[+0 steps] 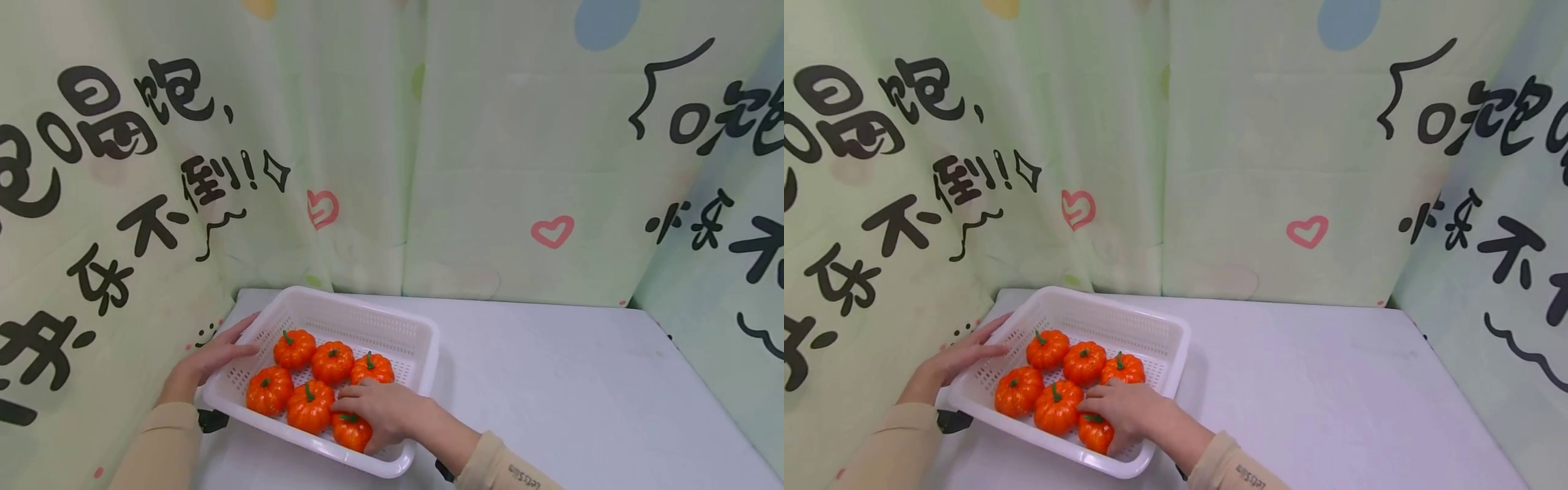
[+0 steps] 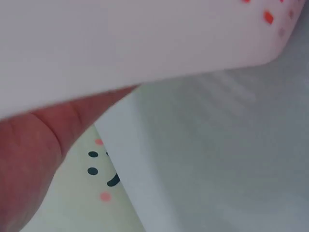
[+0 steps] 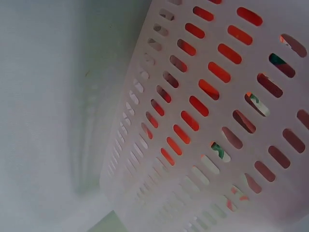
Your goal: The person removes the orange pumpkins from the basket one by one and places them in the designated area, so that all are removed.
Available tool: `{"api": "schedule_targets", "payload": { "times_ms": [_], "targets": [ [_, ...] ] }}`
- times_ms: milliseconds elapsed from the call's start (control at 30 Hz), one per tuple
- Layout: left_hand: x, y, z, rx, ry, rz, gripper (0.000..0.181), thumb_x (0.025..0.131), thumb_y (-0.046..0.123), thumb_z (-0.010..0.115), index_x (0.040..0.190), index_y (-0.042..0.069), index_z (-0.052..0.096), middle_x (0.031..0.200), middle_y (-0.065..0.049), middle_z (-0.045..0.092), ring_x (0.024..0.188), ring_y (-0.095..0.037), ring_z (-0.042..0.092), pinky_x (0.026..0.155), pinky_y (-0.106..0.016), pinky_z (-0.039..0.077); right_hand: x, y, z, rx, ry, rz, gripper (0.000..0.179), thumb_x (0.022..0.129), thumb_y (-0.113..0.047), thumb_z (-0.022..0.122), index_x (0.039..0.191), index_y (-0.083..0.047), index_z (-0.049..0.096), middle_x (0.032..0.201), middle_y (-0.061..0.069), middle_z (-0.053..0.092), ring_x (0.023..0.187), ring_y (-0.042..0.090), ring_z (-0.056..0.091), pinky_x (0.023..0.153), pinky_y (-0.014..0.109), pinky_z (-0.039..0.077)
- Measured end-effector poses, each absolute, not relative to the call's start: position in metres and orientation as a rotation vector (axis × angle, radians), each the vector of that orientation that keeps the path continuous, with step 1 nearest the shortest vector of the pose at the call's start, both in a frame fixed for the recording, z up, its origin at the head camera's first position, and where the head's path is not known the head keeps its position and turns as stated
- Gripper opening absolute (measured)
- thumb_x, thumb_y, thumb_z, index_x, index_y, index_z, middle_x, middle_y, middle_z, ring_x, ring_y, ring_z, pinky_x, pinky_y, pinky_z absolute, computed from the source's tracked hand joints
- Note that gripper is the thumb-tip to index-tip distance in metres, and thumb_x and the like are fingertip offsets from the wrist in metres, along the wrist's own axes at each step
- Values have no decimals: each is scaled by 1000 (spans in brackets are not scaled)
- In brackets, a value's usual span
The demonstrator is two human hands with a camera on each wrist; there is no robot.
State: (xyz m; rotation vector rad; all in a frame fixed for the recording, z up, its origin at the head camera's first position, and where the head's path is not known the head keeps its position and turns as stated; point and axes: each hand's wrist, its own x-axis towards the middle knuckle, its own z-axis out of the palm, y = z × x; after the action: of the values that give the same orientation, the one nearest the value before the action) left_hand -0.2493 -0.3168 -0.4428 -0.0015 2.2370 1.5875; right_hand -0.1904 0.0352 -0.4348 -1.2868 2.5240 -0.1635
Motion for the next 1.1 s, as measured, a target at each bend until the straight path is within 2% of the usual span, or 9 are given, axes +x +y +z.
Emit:
{"api": "schedule_targets", "payload": {
  "times_ms": [133,400,700,1100],
  "targets": [
    [-252,-313,-444,7,2217,1634,85,98,19,61,164,33,8,162,-23,22,123,-41,55,82,-51,58,-190,35,-435,-1280,2532,-143,73,76,-34,87,143,-36,56,147,-12,50,130,15,48,96,39,52],
    [-254,-312,-443,31,2252,1620,82,99,13,57,163,33,9,159,-27,25,111,-36,63,78,-51,59,-191,33,-434,-1278,2536,-133,71,76,-30,89,140,-37,58,144,-12,51,128,14,49,98,39,51],
    [-252,-312,-445,26,2236,1630,82,100,12,54,163,33,8,160,-28,21,109,-37,64,77,-52,59,-192,37,-426,-1275,2545,-146,68,75,-31,89,137,-36,61,141,-13,53,125,13,50,96,37,52],
    [-251,-313,-443,5,2240,1617,83,100,14,57,163,36,8,162,-25,18,107,-36,65,77,-51,59,-200,56,-389,-1274,2624,-330,62,80,-32,84,138,-27,61,139,-10,55,125,15,51,97,30,49]
  ]
}}
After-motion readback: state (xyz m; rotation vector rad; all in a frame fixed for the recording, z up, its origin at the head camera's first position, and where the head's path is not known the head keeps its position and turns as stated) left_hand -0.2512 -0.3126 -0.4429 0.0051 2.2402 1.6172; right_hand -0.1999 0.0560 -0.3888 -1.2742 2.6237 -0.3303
